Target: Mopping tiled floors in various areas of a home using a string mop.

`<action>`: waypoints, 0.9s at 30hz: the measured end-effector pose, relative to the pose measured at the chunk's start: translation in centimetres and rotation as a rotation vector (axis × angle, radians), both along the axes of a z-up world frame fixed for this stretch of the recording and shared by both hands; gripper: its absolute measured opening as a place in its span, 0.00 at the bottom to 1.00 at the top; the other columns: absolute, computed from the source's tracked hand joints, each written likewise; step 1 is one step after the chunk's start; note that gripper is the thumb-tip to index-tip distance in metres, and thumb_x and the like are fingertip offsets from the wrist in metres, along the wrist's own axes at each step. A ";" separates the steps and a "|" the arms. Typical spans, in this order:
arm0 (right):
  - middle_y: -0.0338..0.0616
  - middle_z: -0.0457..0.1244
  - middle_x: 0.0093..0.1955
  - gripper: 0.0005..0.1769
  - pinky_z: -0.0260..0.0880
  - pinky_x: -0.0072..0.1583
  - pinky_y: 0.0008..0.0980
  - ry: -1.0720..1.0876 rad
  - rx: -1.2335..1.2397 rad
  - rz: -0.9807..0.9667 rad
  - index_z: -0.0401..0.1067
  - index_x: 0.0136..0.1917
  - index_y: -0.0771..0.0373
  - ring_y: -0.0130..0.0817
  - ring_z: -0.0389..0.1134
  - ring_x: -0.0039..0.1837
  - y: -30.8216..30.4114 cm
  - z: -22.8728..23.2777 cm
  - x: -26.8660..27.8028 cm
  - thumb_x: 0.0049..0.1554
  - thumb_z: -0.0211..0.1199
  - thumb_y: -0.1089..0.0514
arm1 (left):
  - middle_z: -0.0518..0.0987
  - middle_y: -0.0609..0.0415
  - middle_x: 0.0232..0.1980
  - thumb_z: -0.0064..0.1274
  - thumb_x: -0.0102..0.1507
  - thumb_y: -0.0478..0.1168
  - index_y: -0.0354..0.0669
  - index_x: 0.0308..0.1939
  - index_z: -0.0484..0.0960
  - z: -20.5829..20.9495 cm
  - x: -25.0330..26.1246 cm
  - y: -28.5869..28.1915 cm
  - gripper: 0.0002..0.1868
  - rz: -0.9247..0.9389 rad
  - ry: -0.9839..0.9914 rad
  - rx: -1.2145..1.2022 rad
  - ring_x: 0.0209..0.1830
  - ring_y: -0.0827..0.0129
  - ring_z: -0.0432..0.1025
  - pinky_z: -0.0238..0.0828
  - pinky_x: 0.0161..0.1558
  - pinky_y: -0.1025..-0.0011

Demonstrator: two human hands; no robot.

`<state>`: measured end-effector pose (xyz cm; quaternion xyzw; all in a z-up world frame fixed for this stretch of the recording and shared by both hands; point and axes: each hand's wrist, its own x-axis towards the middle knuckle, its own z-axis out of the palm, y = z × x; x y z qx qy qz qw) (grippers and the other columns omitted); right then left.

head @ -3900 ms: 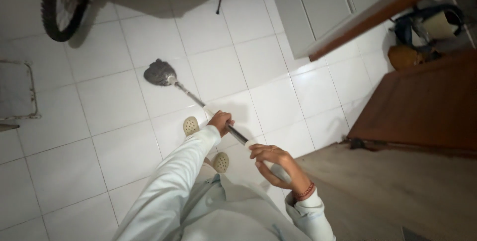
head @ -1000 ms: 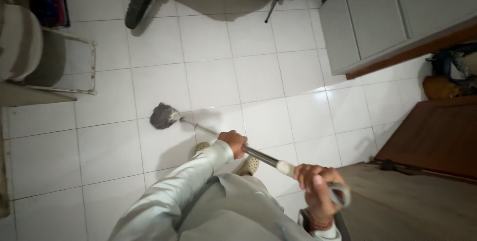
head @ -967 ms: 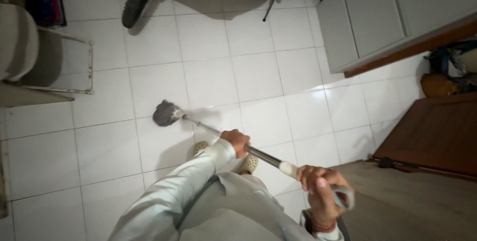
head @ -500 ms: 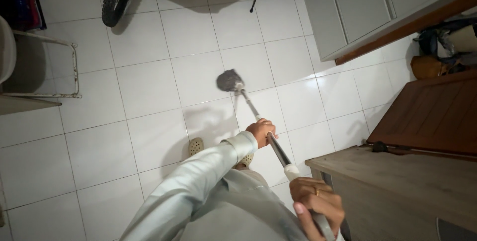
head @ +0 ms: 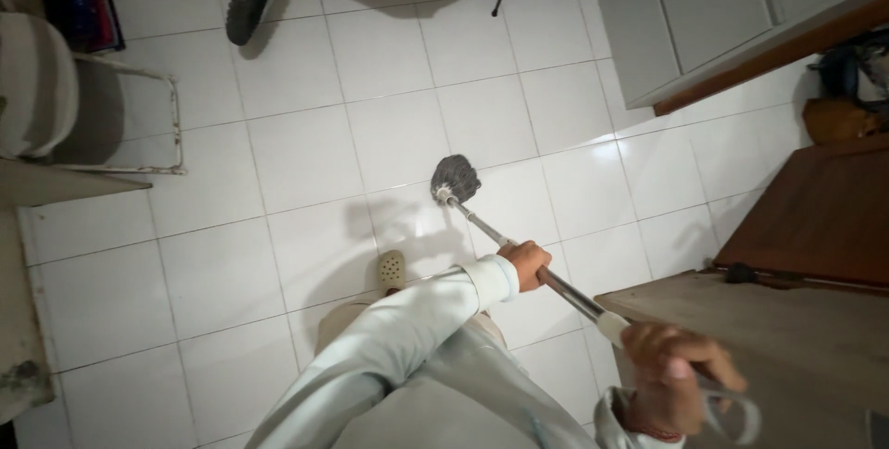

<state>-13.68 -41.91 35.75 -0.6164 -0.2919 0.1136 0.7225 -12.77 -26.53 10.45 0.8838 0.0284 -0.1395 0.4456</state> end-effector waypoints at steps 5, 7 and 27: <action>0.28 0.46 0.24 0.15 0.49 0.27 0.25 -0.167 0.139 0.145 0.59 0.35 0.50 0.21 0.48 0.24 1.3 0.1 0.7 0.64 0.50 0.50 | 0.76 0.53 0.33 0.40 0.58 0.37 0.47 0.25 0.70 1.6 -2.6 2.1 0.07 -0.088 0.213 0.036 0.31 0.54 0.71 0.70 0.43 0.55; 0.28 0.48 0.24 0.16 0.51 0.28 0.24 -0.117 0.188 0.186 0.61 0.36 0.51 0.21 0.50 0.25 1.9 -1.3 0.8 0.66 0.50 0.50 | 0.80 0.51 0.39 0.43 0.60 0.40 0.49 0.31 0.76 1.0 -3.9 3.4 0.06 -0.072 0.245 0.067 0.38 0.52 0.75 0.72 0.45 0.53; 0.48 0.61 0.28 0.15 0.68 0.60 0.53 0.316 -0.106 0.266 0.66 0.32 0.65 0.44 0.68 0.41 15.8 -12.1 -8.0 0.61 0.61 0.65 | 0.48 0.54 0.82 0.51 0.58 0.44 0.62 0.63 0.68 -10.4 -21.7 20.9 0.27 0.829 0.738 -0.115 0.85 0.48 0.28 0.27 0.74 0.30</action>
